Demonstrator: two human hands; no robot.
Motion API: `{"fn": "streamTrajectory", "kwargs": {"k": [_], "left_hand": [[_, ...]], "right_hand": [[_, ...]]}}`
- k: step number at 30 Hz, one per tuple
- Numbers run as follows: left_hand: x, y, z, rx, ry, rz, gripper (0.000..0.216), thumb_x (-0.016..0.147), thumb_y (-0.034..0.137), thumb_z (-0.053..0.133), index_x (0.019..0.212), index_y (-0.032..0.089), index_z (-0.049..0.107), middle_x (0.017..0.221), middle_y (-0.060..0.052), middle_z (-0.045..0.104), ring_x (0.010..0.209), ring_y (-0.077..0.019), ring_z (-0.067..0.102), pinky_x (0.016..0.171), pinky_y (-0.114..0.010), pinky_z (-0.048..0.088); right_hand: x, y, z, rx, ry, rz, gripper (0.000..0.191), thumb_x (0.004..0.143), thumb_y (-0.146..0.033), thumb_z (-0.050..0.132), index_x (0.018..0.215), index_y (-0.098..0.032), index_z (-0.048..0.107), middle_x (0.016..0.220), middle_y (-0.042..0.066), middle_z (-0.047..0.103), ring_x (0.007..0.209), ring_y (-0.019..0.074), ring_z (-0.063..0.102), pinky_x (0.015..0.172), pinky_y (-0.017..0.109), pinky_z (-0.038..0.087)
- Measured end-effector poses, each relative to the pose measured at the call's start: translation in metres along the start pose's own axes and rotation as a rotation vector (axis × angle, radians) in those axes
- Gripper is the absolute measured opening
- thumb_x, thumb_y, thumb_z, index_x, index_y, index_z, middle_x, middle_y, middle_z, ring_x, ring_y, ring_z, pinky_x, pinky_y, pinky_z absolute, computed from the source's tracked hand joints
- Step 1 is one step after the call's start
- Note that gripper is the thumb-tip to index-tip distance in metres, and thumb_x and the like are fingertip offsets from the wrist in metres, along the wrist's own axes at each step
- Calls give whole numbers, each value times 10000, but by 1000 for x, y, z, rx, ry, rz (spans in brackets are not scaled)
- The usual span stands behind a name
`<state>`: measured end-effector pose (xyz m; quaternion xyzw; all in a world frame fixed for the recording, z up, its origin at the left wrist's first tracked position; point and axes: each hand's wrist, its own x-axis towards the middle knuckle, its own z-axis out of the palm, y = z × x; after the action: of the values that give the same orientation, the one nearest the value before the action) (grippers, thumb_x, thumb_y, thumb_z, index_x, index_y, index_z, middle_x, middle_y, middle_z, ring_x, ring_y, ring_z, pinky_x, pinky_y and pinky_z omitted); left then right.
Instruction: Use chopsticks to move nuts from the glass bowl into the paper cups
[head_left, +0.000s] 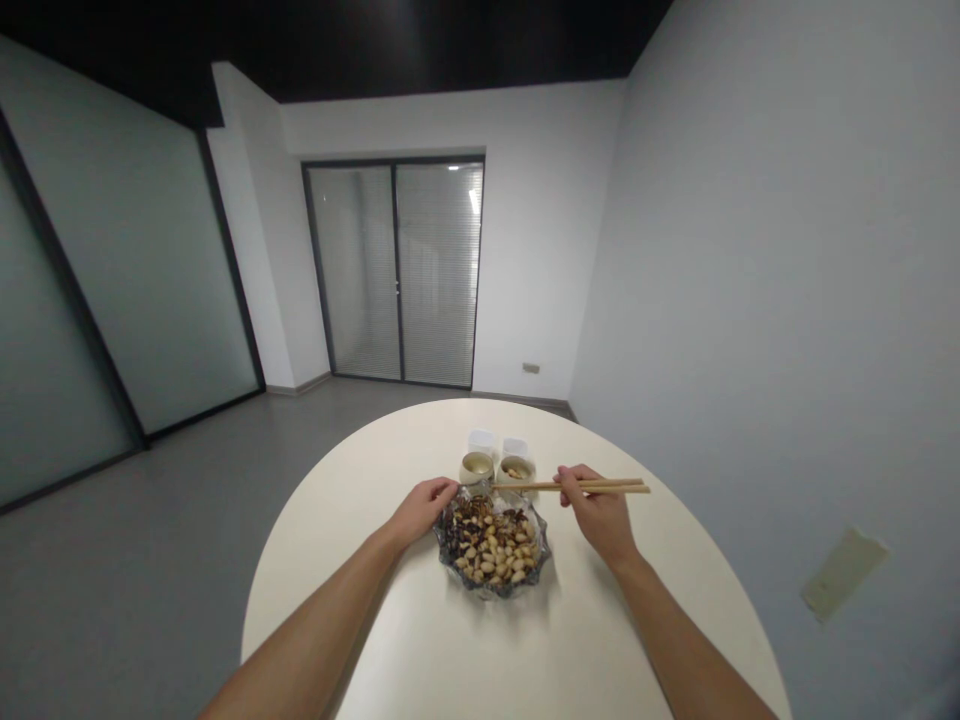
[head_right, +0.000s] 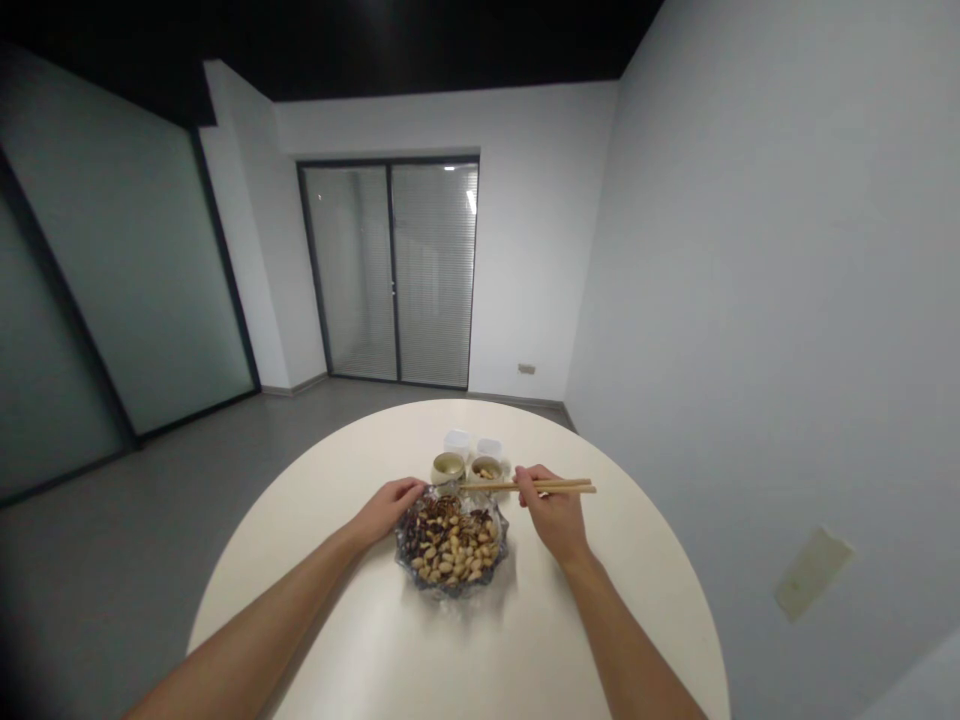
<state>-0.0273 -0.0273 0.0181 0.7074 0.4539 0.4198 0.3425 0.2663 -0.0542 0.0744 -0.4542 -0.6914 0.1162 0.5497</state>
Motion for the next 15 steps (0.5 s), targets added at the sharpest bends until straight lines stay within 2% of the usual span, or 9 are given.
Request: {"fn": "streamTrajectory", "kwargs": {"k": [8, 15], "left_hand": [[-1, 0, 0, 1, -8, 15, 460, 908, 535, 472, 974, 159, 729, 959, -72, 751, 912, -249, 643, 829, -327, 473], [1, -2, 0, 15, -1, 18, 454, 909, 529, 479, 974, 157, 731, 961, -73, 752, 897, -248, 645, 831, -331, 472]], "right_hand": [[1, 3, -4, 22, 77, 0, 434, 933, -480, 516, 592, -228, 602, 632, 23, 664, 685, 201, 631, 655, 301, 474], [3, 12, -5, 1, 212, 29, 386, 920, -487, 537, 691, -209, 676, 587, 13, 634, 595, 183, 595, 580, 287, 449]]}}
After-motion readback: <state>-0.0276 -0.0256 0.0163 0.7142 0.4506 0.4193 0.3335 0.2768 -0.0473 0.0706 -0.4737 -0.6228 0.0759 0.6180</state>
